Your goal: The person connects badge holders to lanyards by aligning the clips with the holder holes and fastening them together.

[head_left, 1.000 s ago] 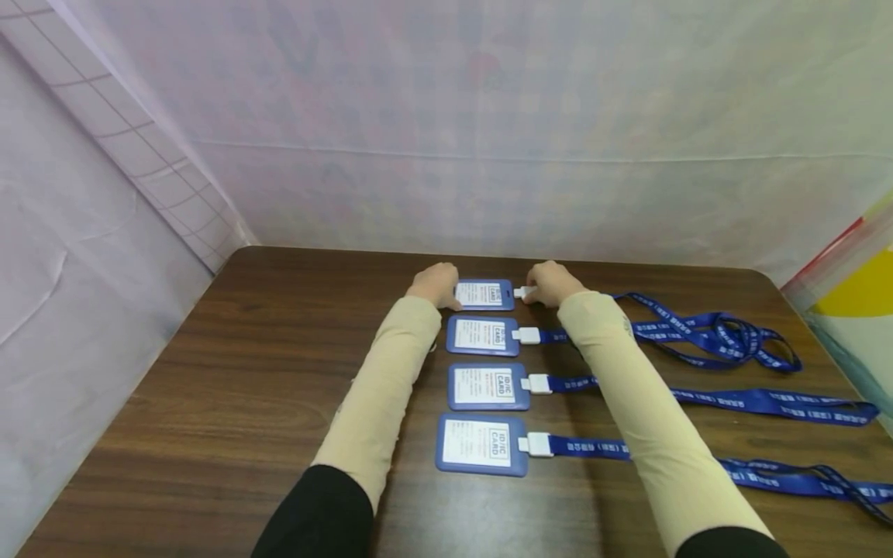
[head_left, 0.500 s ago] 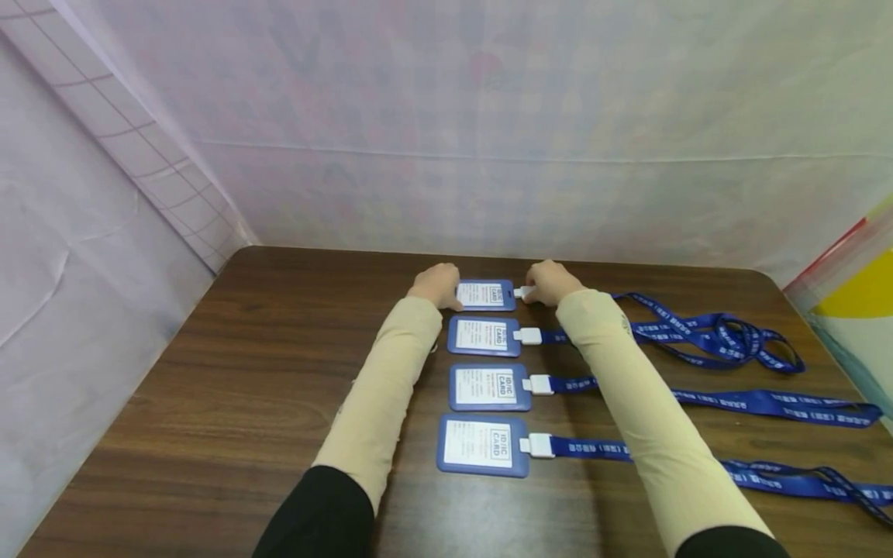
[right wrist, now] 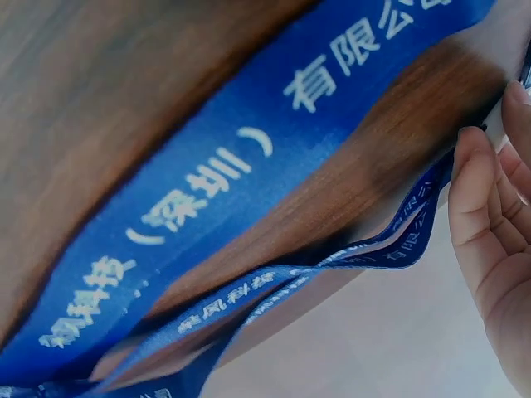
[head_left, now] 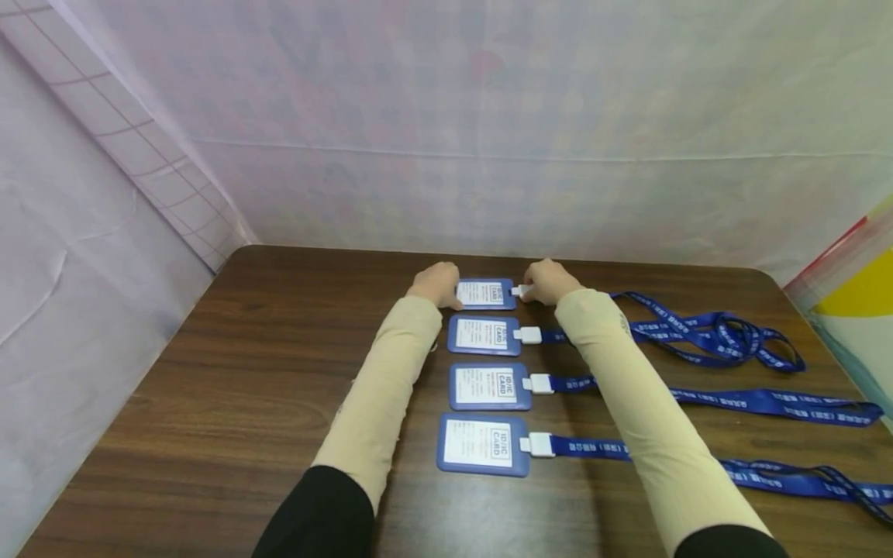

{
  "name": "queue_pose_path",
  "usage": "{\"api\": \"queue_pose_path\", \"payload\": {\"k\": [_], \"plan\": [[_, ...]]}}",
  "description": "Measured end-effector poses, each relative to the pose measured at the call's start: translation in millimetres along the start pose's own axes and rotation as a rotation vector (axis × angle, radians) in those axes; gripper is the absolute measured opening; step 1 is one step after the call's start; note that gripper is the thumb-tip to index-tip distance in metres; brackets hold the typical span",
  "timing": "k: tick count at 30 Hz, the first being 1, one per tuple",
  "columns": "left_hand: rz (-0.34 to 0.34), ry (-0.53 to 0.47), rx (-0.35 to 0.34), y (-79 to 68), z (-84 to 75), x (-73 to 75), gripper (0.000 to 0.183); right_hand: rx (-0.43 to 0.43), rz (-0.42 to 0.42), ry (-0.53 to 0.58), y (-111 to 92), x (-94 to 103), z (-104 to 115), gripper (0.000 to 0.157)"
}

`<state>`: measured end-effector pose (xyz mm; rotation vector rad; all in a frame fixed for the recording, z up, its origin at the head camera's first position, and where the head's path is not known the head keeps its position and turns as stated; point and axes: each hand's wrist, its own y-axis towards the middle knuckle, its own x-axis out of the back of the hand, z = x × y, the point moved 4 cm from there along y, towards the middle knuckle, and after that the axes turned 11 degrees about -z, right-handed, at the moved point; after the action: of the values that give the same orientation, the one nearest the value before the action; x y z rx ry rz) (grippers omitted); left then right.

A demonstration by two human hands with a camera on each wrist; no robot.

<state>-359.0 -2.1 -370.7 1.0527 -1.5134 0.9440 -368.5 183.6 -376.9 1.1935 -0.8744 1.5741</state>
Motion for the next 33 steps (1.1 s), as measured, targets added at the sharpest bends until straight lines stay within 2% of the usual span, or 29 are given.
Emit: {"api": "queue_pose_path", "payload": {"k": [14,24,33], "plan": [[0.008,0.004,0.004,-0.6,1.4,1.3,0.034,-0.011,0.014,0.032,1,-7.8,-5,0.037],[0.000,0.020,0.003,-0.5,0.1,2.2,0.034,-0.016,0.003,0.035,4,-10.3,-7,0.034],[0.014,0.018,-0.001,-1.0,-0.3,0.5,0.035,-0.054,0.017,0.063,5,-12.5,-7,0.033]]}}
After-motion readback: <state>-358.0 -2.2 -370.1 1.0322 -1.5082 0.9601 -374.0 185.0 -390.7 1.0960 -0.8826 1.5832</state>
